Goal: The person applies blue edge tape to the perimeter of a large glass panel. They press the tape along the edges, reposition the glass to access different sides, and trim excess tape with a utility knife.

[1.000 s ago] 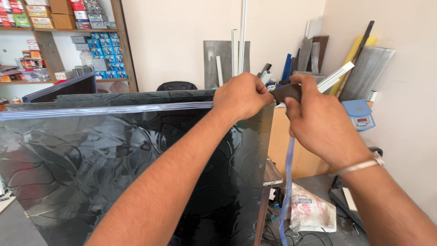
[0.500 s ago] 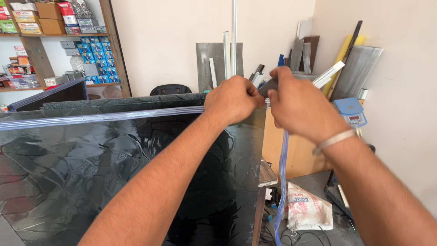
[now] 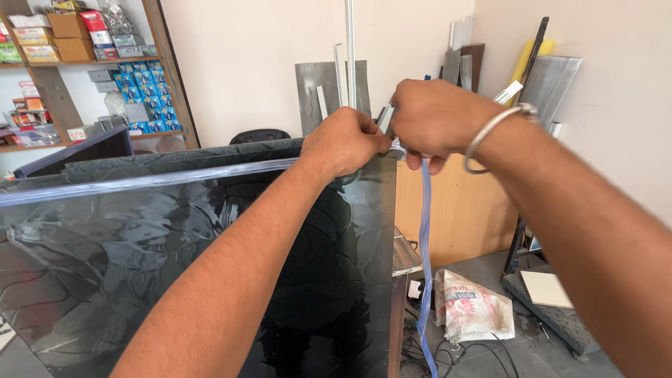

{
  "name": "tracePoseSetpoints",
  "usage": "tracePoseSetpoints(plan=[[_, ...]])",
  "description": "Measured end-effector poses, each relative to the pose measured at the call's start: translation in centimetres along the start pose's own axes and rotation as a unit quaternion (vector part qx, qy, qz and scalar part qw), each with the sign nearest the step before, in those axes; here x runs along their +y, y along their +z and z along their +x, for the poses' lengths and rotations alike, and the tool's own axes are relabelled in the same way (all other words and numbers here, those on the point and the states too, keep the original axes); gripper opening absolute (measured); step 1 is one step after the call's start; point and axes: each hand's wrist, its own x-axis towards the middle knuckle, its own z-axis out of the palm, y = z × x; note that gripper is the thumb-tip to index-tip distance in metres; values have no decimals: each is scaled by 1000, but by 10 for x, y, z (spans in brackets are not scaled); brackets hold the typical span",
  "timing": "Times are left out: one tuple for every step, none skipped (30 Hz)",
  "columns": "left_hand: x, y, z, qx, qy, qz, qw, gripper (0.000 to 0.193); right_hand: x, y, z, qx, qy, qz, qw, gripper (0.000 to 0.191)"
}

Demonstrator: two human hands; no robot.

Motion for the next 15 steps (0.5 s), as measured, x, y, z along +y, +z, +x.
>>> tracePoseSetpoints(plan=[[2, -1, -1, -3, -5, 2, 1000, 28, 4, -3, -2, 1, 6, 5, 1000, 46], [3, -2, -2, -5, -11, 2, 1000, 28, 7, -4, -4, 2, 11, 9, 1000, 48], [5, -3, -3, -6, -19, 2, 1000, 27, 8, -3, -4, 10, 9, 14, 1000, 48], [5, -3, -4, -6, -18, 4, 1000, 28, 9, -1, -5, 18, 7, 20, 1000, 49], [5, -4, -5, -9, -16, 8, 1000, 28, 9, 1, -5, 26, 6, 29, 999, 50], [6, -4, -5, -10, -13, 11, 1000, 29, 8, 3, -4, 28, 1, 32, 999, 49], [6, -5, -5, -4, -5, 7, 1000, 29, 6, 6, -3, 29, -5, 35, 999, 48], [6, -5, -6, -1, 2, 4, 1000, 29, 5, 7, -2, 29, -9, 39, 999, 47], [6, -5, -6, 2, 11, 0, 1000, 28, 4, 8, -2, 23, -10, 31, 999, 47], [6, -5, -6, -1, 11, -2, 1000, 28, 4, 7, -2, 17, -12, 23, 1000, 48], [6, -5, -7, -3, 11, -4, 1000, 28, 4, 7, -1, 11, -15, 15, 1000, 48], [6, -6, -6, -4, 13, -5, 1000, 27, 5, 5, -2, 12, -9, 14, 1000, 48], [6, -6, -5, -4, 11, -1, 1000, 28, 7, 3, -2, 11, -2, 14, 1000, 48], [5, -6, -5, -4, 6, 2, 1000, 29, 8, 3, -2, 8, 4, 12, 1000, 48], [5, -7, -5, -3, 3, 6, 1000, 30, 9, 4, -1, 11, 3, 16, 1000, 47]])
